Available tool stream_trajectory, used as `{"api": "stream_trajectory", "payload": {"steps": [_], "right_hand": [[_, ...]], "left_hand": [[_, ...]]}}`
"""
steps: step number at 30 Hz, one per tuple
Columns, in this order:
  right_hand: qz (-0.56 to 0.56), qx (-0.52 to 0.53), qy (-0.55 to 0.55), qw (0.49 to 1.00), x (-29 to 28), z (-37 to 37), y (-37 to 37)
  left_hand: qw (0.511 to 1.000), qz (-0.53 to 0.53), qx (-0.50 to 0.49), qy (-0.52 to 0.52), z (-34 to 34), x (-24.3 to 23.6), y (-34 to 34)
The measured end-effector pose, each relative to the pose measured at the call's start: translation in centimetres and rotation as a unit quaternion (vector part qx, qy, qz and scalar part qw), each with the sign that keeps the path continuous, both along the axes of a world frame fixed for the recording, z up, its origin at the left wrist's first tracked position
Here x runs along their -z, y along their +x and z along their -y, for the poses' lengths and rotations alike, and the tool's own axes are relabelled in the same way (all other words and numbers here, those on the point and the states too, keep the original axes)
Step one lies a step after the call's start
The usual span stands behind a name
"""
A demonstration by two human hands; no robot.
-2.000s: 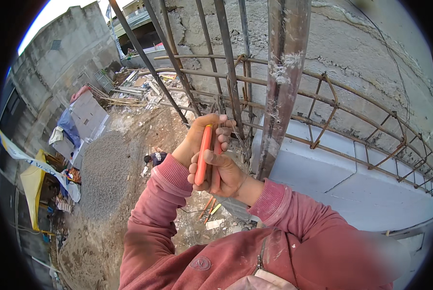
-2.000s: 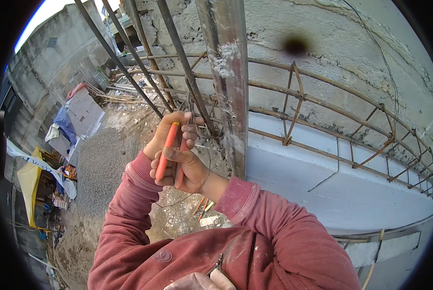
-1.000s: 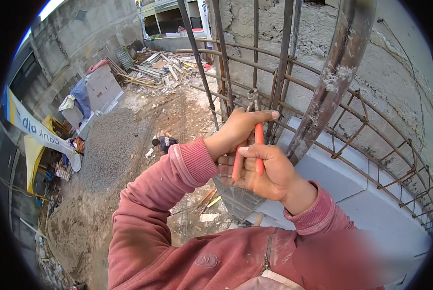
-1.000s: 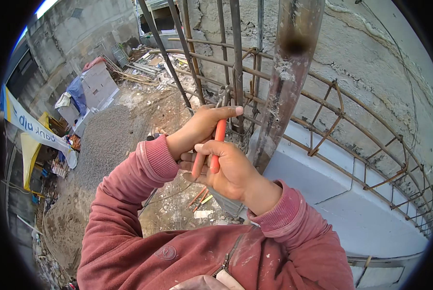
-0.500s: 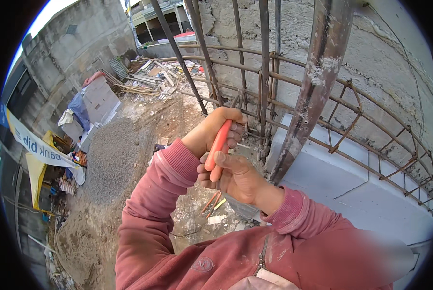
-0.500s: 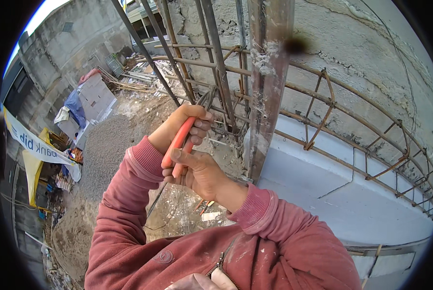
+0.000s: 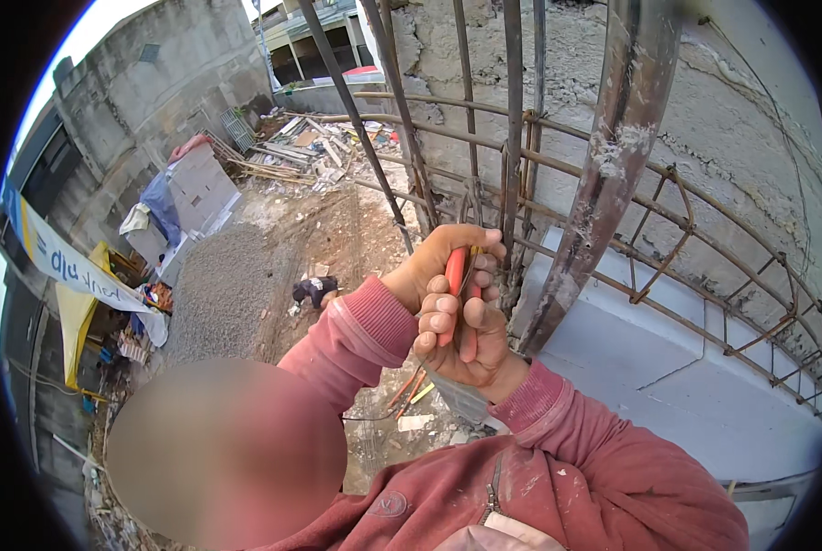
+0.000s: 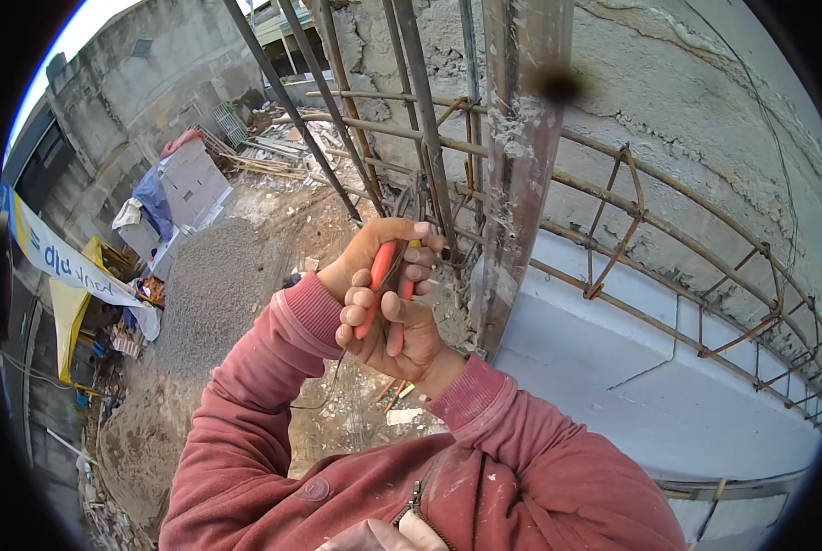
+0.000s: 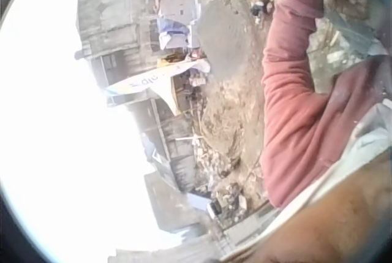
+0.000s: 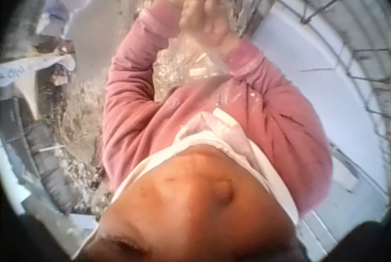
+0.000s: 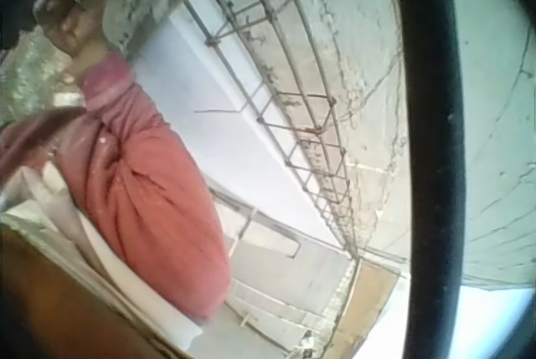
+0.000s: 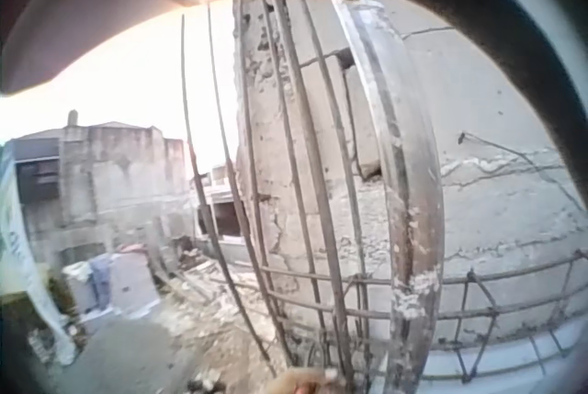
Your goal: The person fastens steel rebar reinforcement by wrapping binding wire around the metal bars by hand and twisting and cutting the wire using pincer pliers.
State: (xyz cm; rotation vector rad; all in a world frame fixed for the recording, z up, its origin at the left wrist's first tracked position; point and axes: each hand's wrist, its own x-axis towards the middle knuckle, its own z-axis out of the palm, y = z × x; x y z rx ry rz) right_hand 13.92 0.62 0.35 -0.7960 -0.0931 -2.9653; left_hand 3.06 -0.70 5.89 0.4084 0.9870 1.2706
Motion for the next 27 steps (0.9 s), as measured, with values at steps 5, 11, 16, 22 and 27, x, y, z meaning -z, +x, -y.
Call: {"api": "stream_trajectory", "payload": {"steps": [5,11,16,22,27], "right_hand": [[0.323,0.067,0.281,0.901,-5.8,-0.3,2.3],[0.171,-0.024,0.059,0.983,-4.9,-0.2,2.0],[-0.024,-0.067,-0.033,0.997,-1.4,-0.2,1.5],[0.243,-0.005,0.179,0.953,-2.7,-0.4,3.3],[0.385,0.163,0.377,0.826,-4.9,0.3,2.4]], "left_hand": [[0.953,-0.247,-0.027,-0.170,1.4,-4.0,0.0],[0.973,-0.217,0.011,-0.077,1.8,-4.2,0.3],[0.997,0.037,-0.062,0.034,0.3,-1.1,2.8],[0.998,-0.030,-0.038,-0.045,1.4,-0.2,-0.1],[0.976,-0.198,-0.064,-0.062,1.0,-1.5,0.1]]}}
